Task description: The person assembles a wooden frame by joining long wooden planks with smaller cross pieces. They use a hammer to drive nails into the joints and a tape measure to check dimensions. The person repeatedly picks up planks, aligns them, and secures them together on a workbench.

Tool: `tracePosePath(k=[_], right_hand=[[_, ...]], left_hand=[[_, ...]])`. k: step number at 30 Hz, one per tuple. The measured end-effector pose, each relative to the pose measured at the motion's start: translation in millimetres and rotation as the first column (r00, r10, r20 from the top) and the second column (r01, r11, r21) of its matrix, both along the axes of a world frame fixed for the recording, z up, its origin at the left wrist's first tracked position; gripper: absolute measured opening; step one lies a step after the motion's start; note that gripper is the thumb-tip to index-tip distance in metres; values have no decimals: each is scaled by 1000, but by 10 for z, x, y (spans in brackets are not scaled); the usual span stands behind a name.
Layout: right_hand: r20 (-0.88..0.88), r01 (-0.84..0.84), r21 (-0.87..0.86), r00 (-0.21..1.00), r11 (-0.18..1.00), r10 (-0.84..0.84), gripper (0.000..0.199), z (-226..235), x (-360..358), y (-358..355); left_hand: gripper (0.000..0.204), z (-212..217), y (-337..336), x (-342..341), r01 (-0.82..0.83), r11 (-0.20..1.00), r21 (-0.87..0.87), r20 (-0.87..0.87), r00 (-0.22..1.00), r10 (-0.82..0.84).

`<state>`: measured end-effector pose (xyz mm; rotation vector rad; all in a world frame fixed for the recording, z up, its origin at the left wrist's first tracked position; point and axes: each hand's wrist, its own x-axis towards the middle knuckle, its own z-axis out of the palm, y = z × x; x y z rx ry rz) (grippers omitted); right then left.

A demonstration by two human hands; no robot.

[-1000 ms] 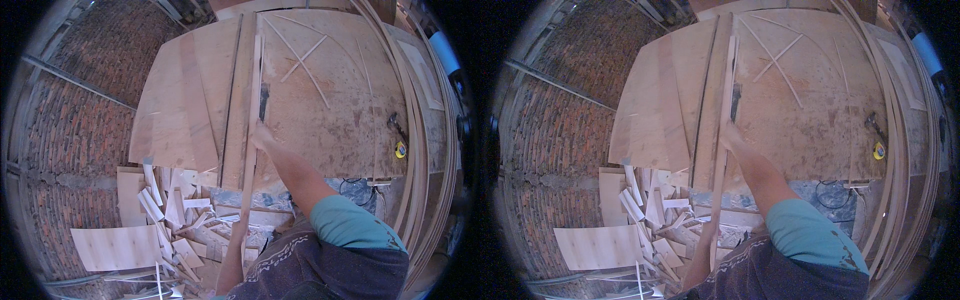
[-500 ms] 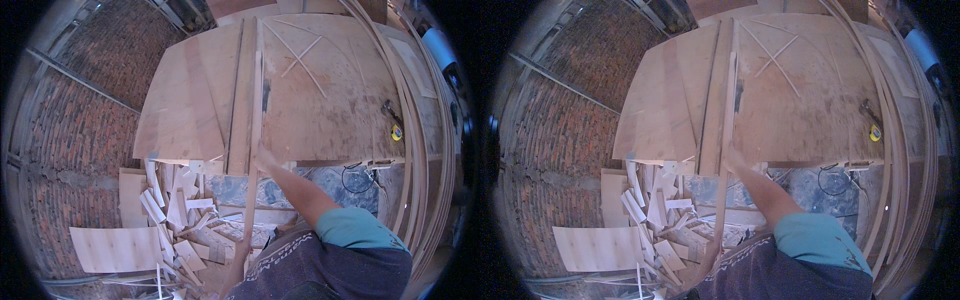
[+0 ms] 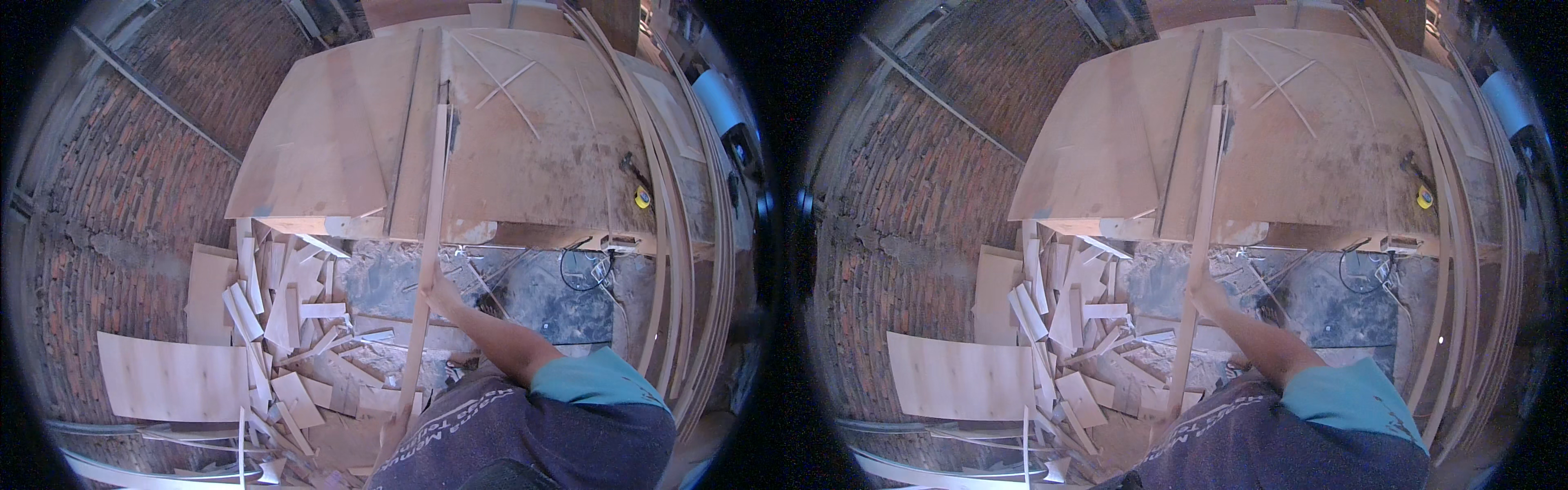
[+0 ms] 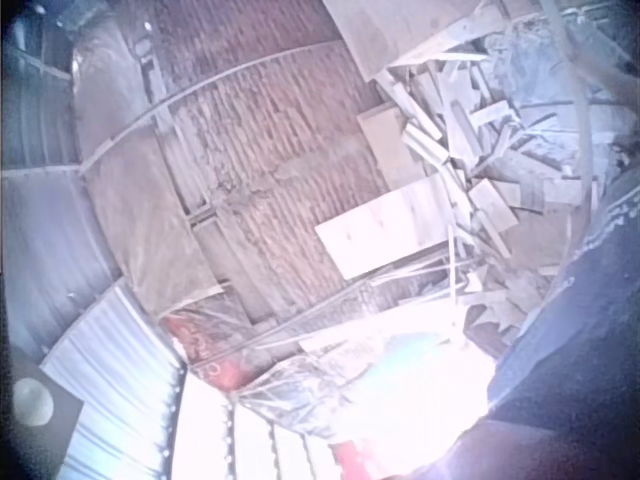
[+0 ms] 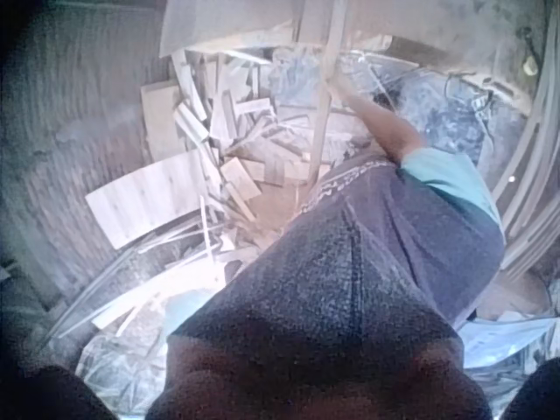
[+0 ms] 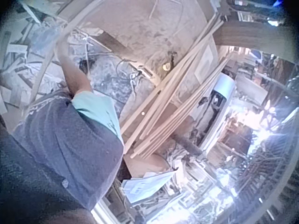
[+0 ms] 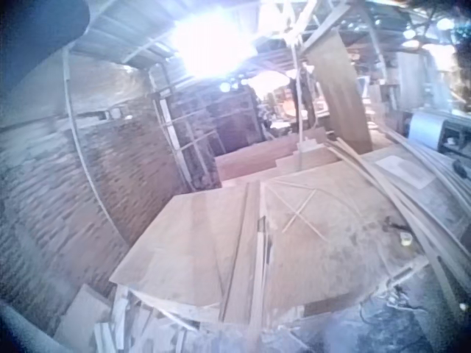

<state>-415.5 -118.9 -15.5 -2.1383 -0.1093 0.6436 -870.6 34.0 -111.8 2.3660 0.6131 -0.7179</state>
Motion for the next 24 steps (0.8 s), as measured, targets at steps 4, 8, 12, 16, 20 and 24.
tracePosePath(k=[4,8,12,16,20,24], right_hand=[[87,19,-115,996,993,-9,80,-219,-298,-115],[-214,281,290,951,915,-224,63,-435,-472,-122],[-534,484,446,819,753,-211,45,-288,-623,-135],[-677,555,422,719,717,-158,31,-273,-670,-275],[-668,499,443,738,744,-97,27,-487,-778,-386],[-649,435,367,753,822,-109,19,-699,-999,-472]], left_hand=[[55,579,-103,51,-132,990,-45,-113,986,126],[61,1343,-250,433,-546,811,-209,-191,836,514],[67,1348,-338,248,-663,683,-308,-187,746,640],[55,878,-148,-142,-622,594,-510,-241,766,595],[43,397,-24,-539,-354,547,-758,-47,867,495],[39,633,-101,-432,-609,611,-507,-269,785,559]])
